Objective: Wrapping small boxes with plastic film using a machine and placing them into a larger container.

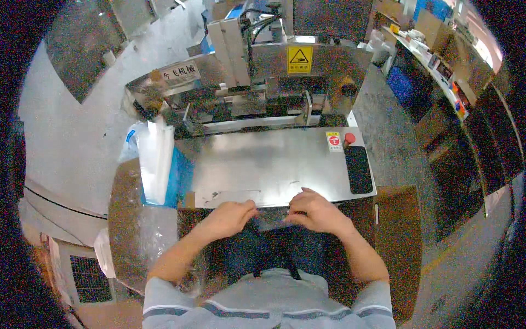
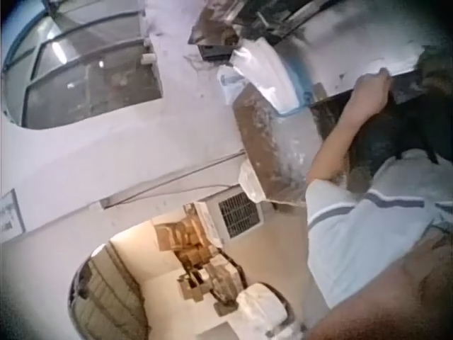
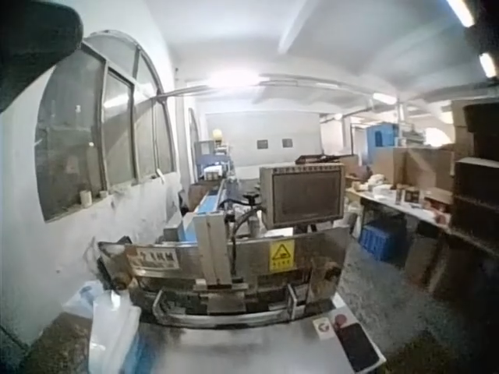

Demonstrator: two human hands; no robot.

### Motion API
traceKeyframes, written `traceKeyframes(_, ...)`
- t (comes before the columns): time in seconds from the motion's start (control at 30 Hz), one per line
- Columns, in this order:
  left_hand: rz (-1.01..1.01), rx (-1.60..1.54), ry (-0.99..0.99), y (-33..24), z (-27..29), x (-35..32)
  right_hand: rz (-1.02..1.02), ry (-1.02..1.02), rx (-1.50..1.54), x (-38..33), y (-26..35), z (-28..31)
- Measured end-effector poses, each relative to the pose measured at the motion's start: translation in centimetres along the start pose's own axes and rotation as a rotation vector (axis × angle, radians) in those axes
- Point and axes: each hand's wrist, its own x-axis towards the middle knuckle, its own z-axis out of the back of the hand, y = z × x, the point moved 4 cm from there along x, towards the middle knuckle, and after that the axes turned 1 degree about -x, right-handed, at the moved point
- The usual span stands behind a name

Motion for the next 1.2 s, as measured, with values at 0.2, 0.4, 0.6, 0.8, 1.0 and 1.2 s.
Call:
traceKeyframes(0.2, 0.048, -0.195, 0.075, 1.3, 3.1, 1.8, 0.031, -0.047, 0.006, 2.8, -2.8, 1.0)
traceKeyframes(0.4, 0.034, -0.315, 0.204, 4.4, 5.1, 4.2, -0.064, -0.041, -0.080, 5.9, -6.6, 0.9)
traceKeyframes(0.6, 0.075, -0.323, 0.210, 9.6, 7.0, 8.6, -0.198, 0.047, 0.095, 9.8, -10.6, 1.0)
traceKeyframes(0.8, 0.349, -0.597, 0.121, 20.1, 10.6, 18.1, -0.362, 0.067, 0.009, 19.3, -15.8, 1.2)
traceKeyframes(1.0, 0.228, -0.774, 0.019, 22.0, 12.7, 24.2, -0.371, -0.099, -0.302, 23.8, -20.4, 5.1)
traceKeyframes(1.2, 0.213, -0.238, -0.106, 26.0, 10.3, 28.0, -0.512, -0.076, -0.462, 25.2, -17.7, 3.0)
